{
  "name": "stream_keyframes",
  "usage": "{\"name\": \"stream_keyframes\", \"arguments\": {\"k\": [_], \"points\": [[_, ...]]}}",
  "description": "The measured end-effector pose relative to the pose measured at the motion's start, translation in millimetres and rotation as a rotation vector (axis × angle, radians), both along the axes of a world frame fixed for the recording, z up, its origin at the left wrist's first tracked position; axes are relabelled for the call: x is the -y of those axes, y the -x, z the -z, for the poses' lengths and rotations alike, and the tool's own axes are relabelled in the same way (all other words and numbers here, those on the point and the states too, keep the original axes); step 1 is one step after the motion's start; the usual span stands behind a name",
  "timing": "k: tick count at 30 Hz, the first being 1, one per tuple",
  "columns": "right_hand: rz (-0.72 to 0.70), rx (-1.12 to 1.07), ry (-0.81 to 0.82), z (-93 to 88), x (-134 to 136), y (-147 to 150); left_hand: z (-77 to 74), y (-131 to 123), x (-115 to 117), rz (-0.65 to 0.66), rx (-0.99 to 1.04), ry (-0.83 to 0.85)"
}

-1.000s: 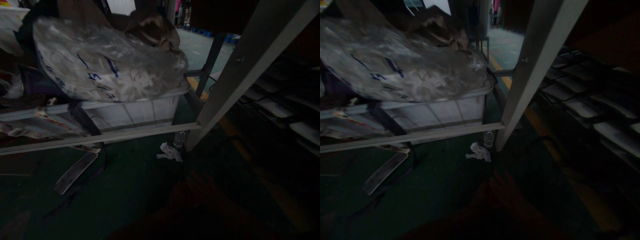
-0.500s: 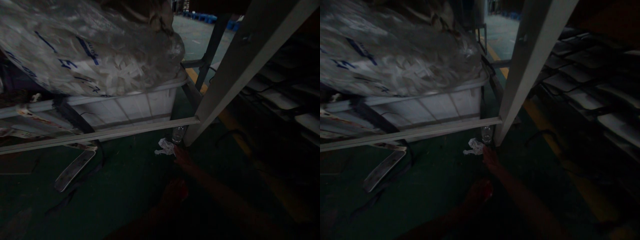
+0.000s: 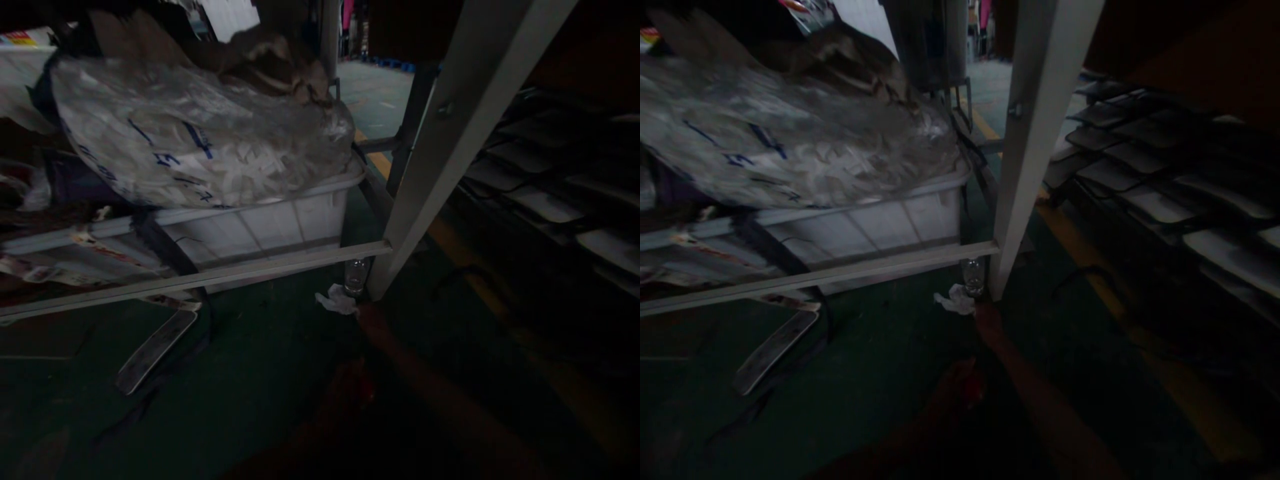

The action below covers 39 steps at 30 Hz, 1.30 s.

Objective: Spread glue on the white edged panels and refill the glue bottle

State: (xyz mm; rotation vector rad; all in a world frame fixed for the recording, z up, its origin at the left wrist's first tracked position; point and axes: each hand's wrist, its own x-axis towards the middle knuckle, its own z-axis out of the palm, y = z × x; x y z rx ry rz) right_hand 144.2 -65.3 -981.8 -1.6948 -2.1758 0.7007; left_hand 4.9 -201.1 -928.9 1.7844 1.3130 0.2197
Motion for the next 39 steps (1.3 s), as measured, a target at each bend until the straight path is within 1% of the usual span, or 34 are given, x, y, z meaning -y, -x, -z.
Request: {"name": "stream_keyframes", "arguments": {"k": [3, 6, 9, 11, 13, 16, 19, 20, 22, 26, 29, 32, 35, 39], "points": [[0.064, -0.027, 0.032, -15.5, -3, -15, -0.8, -2, -3, -0.101, -0.096, 0.003], [0.099, -0.072, 0.059, -34.0, 9, -44, -1.9, -3, -5, -0.141, -0.069, 0.015], [0.106, -0.14, 0.065, -50.3, 44, -78, -1.4, -1, -5, -0.147, 0.004, 0.008], [0.091, -0.191, 0.05, -58.9, 77, -95, -0.6, -1, -5, -0.172, 0.04, 0.009], [0.051, -0.242, 0.036, -65.4, 111, -103, -1.4, -1, -5, -0.212, 0.059, 0.031], [-0.03, -0.317, 0.022, -69.2, 148, -94, -7.4, -3, -7, -0.203, 0.046, 0.021], [-0.101, -0.402, 0.02, -67.8, 162, -69, -15.4, -3, -10, -0.121, -0.008, -0.029], [-0.108, -0.427, 0.025, -67.6, 163, -60, -16.8, -2, -11, -0.101, -0.021, -0.038], [-0.072, -0.468, 0.044, -68.5, 162, -48, -16.5, 1, -11, -0.074, -0.032, -0.052], [0.093, -0.534, 0.105, -67.9, 160, -38, -5.1, 4, -9, -0.074, -0.027, -0.083], [0.177, -0.546, 0.125, -59.2, 160, -34, 2.8, 2, -7, -0.109, 0.005, -0.106], [0.185, -0.528, 0.126, -48.3, 161, -26, 4.0, 1, -7, -0.137, 0.038, -0.115], [0.177, -0.53, 0.121, -41.2, 160, -20, 2.9, 0, -6, -0.159, 0.06, -0.11], [0.239, -0.555, 0.128, -35.5, 157, -17, 6.3, 0, -7, -0.197, 0.076, -0.089]]}}
